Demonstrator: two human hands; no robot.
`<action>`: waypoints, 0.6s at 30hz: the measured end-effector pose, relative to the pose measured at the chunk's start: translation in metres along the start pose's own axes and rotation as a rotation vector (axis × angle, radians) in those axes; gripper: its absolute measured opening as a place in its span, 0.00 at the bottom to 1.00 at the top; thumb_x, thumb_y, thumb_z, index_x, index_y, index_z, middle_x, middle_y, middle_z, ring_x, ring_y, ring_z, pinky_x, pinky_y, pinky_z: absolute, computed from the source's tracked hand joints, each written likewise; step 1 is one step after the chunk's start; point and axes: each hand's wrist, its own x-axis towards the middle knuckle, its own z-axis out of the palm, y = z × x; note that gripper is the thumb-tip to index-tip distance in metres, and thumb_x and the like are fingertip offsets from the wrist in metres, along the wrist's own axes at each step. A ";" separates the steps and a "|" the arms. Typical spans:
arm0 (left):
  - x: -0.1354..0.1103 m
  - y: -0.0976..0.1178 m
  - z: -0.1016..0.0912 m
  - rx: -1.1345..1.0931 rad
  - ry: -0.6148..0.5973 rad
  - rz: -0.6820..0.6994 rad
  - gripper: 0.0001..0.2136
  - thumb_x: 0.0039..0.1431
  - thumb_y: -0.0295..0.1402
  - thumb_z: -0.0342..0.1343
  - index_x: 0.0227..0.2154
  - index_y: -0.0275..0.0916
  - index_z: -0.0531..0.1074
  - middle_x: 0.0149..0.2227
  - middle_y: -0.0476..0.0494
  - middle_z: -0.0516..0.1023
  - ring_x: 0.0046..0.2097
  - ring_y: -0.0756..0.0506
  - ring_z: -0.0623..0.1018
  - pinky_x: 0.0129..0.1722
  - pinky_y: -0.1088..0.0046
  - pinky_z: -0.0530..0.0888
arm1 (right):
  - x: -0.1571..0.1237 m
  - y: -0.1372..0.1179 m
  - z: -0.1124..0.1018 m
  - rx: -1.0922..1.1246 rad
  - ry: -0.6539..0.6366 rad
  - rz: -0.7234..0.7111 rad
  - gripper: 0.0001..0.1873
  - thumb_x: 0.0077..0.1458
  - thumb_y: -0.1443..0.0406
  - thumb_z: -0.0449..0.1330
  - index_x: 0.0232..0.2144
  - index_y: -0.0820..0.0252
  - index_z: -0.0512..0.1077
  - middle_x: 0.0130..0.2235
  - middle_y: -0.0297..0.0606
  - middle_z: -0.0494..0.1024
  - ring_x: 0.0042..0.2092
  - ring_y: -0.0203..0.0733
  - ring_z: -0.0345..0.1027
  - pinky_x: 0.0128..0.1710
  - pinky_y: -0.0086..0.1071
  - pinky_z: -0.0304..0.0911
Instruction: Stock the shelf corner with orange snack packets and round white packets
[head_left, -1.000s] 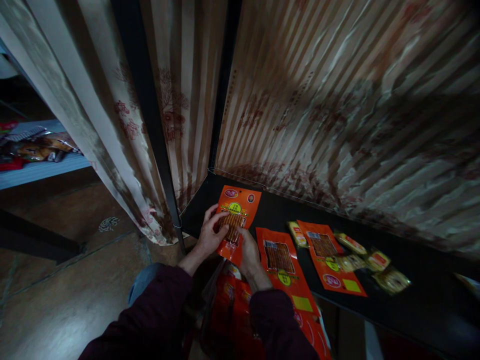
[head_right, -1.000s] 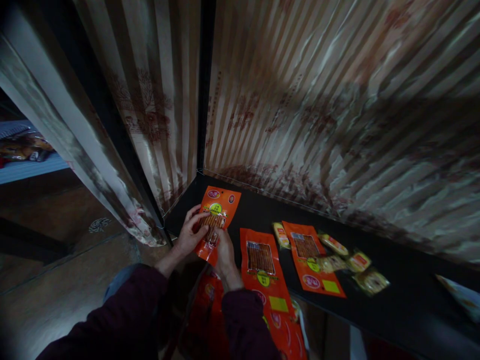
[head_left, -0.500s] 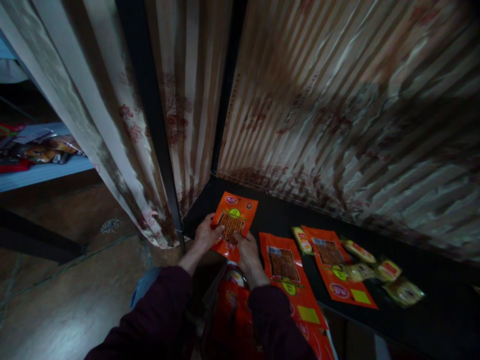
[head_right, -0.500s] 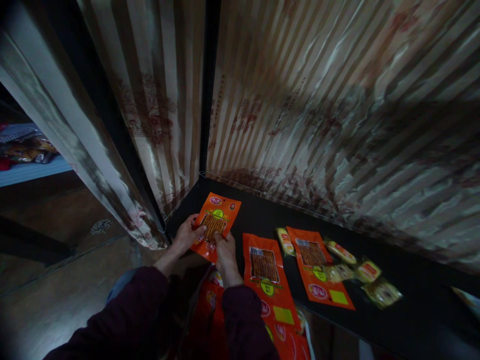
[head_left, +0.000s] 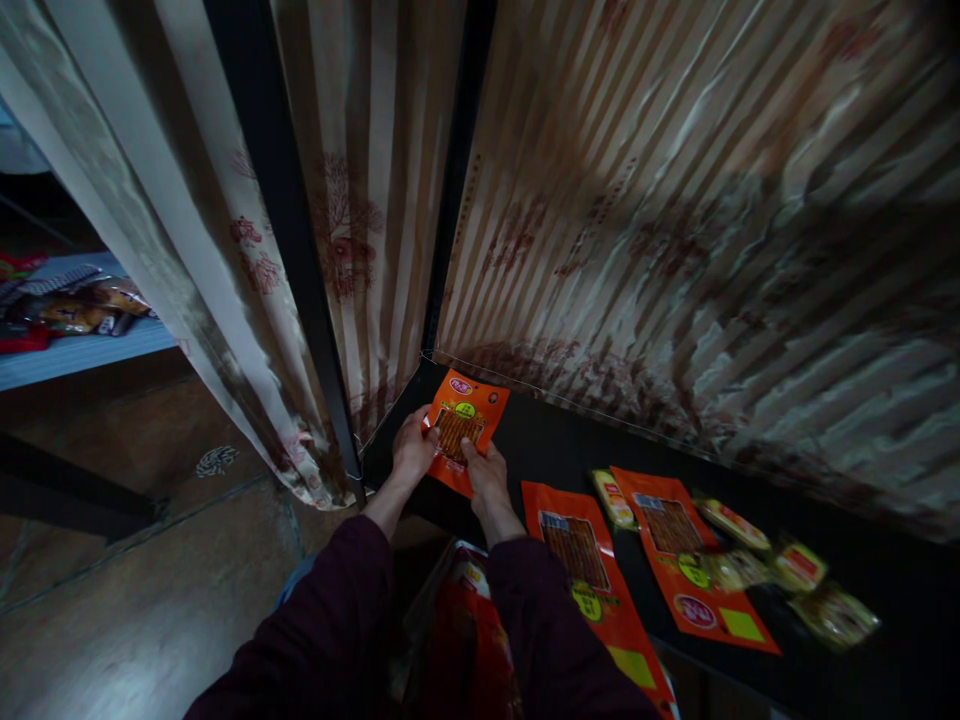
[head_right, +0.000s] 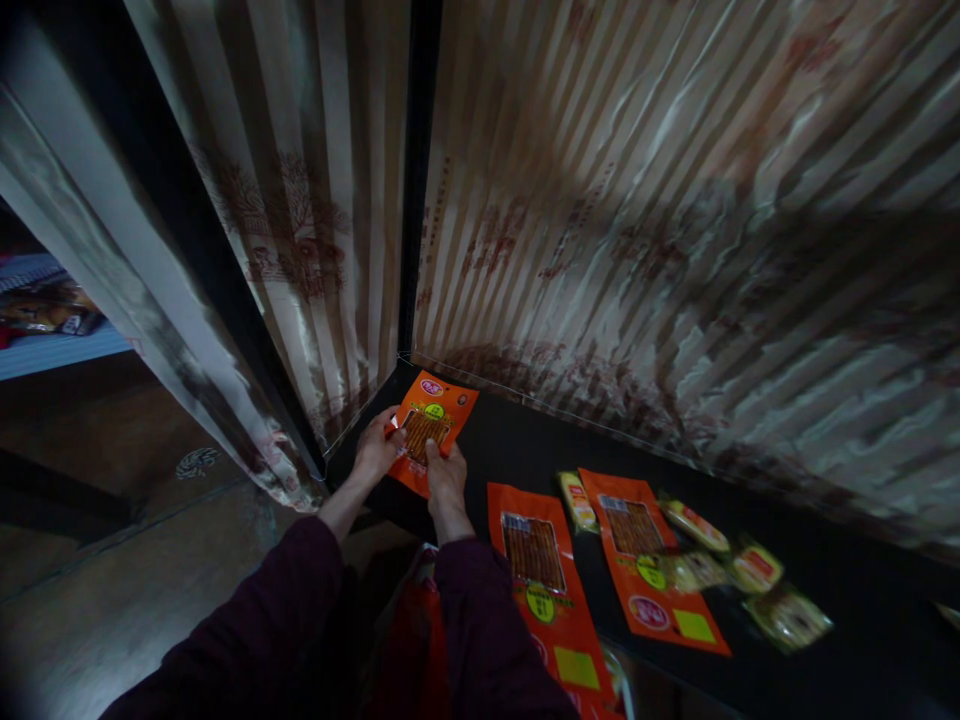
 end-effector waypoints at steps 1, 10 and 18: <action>0.002 0.000 0.002 -0.006 0.007 -0.005 0.21 0.53 0.25 0.55 0.51 0.43 0.70 0.50 0.42 0.75 0.51 0.44 0.73 0.54 0.67 0.67 | 0.003 0.001 0.000 -0.016 0.001 -0.010 0.19 0.40 0.60 0.65 0.37 0.59 0.73 0.33 0.34 0.81 0.36 0.42 0.76 0.37 0.34 0.71; 0.007 -0.005 0.008 -0.008 0.010 -0.024 0.20 0.55 0.24 0.51 0.51 0.39 0.70 0.49 0.40 0.75 0.48 0.44 0.75 0.52 0.67 0.68 | 0.011 0.005 -0.004 -0.098 0.015 -0.024 0.17 0.41 0.66 0.63 0.38 0.59 0.72 0.36 0.35 0.81 0.36 0.41 0.76 0.38 0.34 0.71; 0.007 -0.013 0.007 -0.021 -0.011 -0.037 0.19 0.54 0.22 0.50 0.49 0.40 0.71 0.41 0.44 0.78 0.41 0.47 0.77 0.46 0.70 0.71 | 0.005 0.005 -0.007 -0.109 -0.009 0.031 0.16 0.41 0.67 0.62 0.37 0.56 0.69 0.34 0.32 0.80 0.34 0.40 0.75 0.35 0.34 0.72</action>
